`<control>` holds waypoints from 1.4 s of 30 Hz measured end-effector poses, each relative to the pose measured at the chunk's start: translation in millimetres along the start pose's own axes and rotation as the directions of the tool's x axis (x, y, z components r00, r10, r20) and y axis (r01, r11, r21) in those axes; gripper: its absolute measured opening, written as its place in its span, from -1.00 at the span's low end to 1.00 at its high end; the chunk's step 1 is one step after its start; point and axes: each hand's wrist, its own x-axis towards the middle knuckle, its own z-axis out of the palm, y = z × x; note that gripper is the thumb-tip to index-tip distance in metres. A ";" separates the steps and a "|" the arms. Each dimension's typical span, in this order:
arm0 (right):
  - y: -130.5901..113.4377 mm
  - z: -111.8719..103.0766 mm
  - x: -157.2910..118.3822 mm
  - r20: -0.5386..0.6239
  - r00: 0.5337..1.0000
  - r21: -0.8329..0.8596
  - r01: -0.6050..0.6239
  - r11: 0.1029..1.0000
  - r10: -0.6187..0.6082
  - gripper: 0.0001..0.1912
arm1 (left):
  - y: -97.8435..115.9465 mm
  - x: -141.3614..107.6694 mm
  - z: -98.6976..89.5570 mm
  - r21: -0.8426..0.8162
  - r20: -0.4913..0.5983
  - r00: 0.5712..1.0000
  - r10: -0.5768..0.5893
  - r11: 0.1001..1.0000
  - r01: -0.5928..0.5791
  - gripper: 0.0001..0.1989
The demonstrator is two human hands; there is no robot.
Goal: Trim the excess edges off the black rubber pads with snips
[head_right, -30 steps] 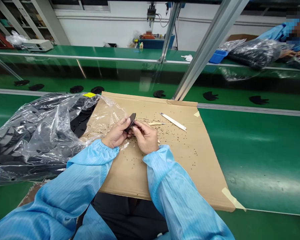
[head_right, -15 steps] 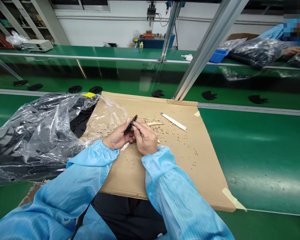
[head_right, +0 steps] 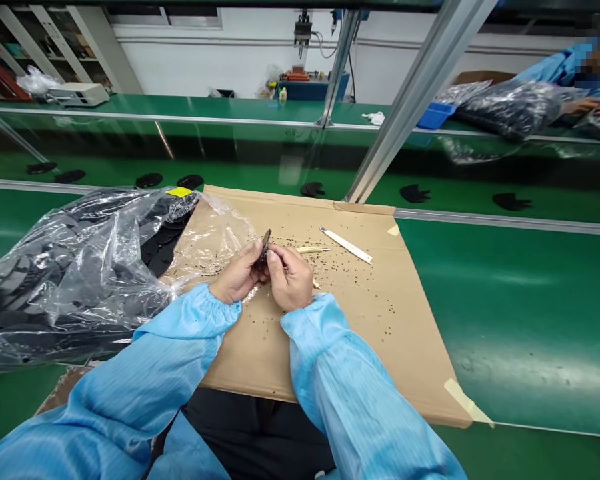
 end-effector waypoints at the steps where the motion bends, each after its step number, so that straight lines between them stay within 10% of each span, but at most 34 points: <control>1: 1.4 -0.3 0.0 0.024 0.999 0.031 -0.029 0.999 0.029 -0.69 | -0.7 1.7 0.7 -0.014 -0.042 0.998 0.040 0.999 -0.040 -0.55; 7: 12.2 0.4 -0.8 0.050 0.971 0.023 -0.236 0.971 0.235 -0.67 | -10.8 12.3 -1.5 0.036 -0.114 0.963 0.243 0.970 -0.240 -0.54; 12: 23.6 -0.9 16.4 -0.117 0.890 0.075 -0.435 0.897 0.441 -0.54 | -16.6 12.1 -3.3 0.503 -0.161 0.893 0.420 0.814 -0.292 -0.66; 18: 21.6 10.1 128.8 0.005 1.000 -0.557 -0.017 0.831 0.023 -0.62 | -16.1 7.4 0.6 0.743 -0.058 0.781 0.622 0.549 -0.382 -0.71; 24: 31.4 51.7 207.2 0.371 0.929 -0.617 0.246 0.747 0.000 -0.45 | -15.7 8.8 1.3 0.793 -0.044 0.788 0.613 0.502 -0.346 -0.73; 35: 164.2 22.9 207.3 -0.032 0.891 -0.898 -0.225 0.379 0.452 -0.32 | -8.6 8.0 5.7 0.783 -0.079 0.810 0.582 0.538 -0.311 -0.73; 42: 183.5 27.8 220.6 0.158 0.868 -0.875 -0.098 0.473 0.472 -0.53 | -10.8 8.6 4.9 0.787 -0.091 0.815 0.572 0.543 -0.293 -0.72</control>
